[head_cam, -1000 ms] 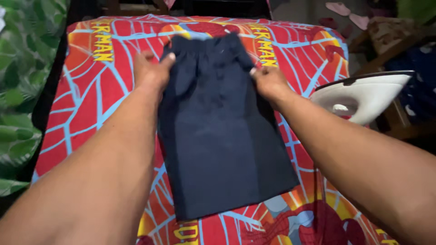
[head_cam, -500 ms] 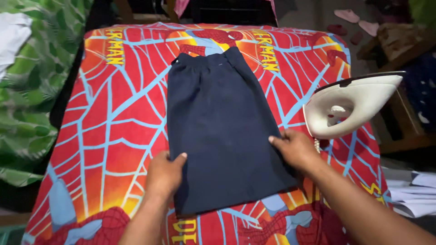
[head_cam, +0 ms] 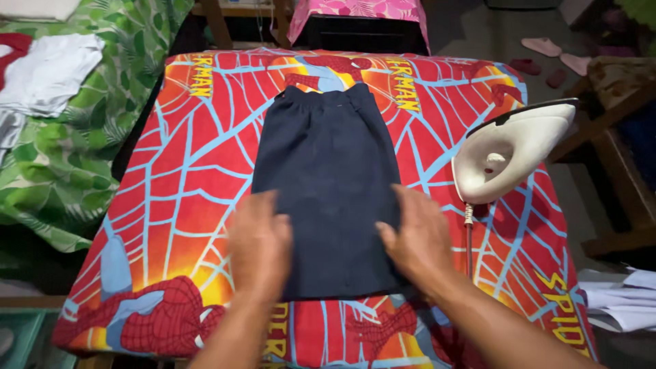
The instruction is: The person irons a pair of dark blue shorts on a Spider-Man themed bedsheet. They use a white electric iron, moving it back and forth over the fabric while smoothing it with their other hand. The person adjusts the shorts and continues ironing different sections until the garment appears smooth.
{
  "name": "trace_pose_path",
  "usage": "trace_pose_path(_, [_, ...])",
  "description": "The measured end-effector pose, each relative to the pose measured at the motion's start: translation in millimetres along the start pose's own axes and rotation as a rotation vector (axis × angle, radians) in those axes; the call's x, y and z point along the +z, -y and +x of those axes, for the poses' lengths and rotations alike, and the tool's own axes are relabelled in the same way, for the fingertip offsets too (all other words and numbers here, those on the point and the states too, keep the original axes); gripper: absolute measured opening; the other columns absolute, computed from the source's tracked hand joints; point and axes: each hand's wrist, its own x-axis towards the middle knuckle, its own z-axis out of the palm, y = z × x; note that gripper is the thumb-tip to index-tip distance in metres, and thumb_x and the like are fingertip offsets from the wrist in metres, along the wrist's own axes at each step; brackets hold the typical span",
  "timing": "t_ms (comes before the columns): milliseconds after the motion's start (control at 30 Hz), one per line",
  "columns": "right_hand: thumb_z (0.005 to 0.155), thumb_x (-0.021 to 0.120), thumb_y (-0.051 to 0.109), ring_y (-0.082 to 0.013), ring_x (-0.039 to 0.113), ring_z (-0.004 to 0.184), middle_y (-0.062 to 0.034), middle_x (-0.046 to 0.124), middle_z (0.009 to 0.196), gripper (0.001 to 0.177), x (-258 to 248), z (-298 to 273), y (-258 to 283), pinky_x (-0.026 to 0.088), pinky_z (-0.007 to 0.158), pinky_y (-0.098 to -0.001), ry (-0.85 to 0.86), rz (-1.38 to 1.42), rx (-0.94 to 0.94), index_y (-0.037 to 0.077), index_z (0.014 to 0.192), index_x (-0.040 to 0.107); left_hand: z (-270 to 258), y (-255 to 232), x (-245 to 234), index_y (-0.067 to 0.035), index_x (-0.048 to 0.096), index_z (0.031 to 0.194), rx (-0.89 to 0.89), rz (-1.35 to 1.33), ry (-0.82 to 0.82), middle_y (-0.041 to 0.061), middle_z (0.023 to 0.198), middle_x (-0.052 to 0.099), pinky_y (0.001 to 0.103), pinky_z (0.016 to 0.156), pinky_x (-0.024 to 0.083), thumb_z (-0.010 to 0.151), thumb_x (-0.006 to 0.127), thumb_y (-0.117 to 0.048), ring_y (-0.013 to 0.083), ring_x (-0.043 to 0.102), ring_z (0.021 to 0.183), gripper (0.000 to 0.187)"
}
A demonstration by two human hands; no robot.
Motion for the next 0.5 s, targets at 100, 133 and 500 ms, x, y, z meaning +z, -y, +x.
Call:
trace_pose_path(100, [0.086,0.069,0.034,-0.0385,0.047,0.136,-0.0188,0.053,0.146,0.066,23,4,17,0.038,0.110,-0.0527,0.034,0.019,-0.269,0.008,0.144,0.052,-7,-27,20,-0.009,0.055,0.143,0.220,0.010,0.093,0.024,0.150,0.047,0.052,0.113,0.035,0.086,0.070,-0.031,0.0420,0.044,0.138,0.063])
trace_pose_path(133, [0.088,0.068,0.035,-0.0407,0.043,0.139,-0.0217,0.049,0.149,0.066,30,4,18,0.036,0.110,-0.0554,0.047,0.003,-0.379,0.006,0.144,0.051,-11,-30,22,-0.009,0.051,0.147,0.269,0.035,0.142,0.026,0.153,0.042,0.054,0.114,0.030,0.087,0.069,-0.037,0.0437,0.037,0.141,0.069])
trace_pose_path(500, [0.091,0.065,0.031,-0.0356,0.055,0.128,-0.0167,0.060,0.138,0.051,14,-15,-35,0.042,0.107,-0.0504,-0.039,-0.020,0.030,0.007,0.135,0.057,-22,-68,17,-0.016,0.044,0.152,0.304,0.090,0.335,0.022,0.162,0.028,0.055,0.119,0.016,0.085,0.064,-0.048,0.0413,0.022,0.151,0.076])
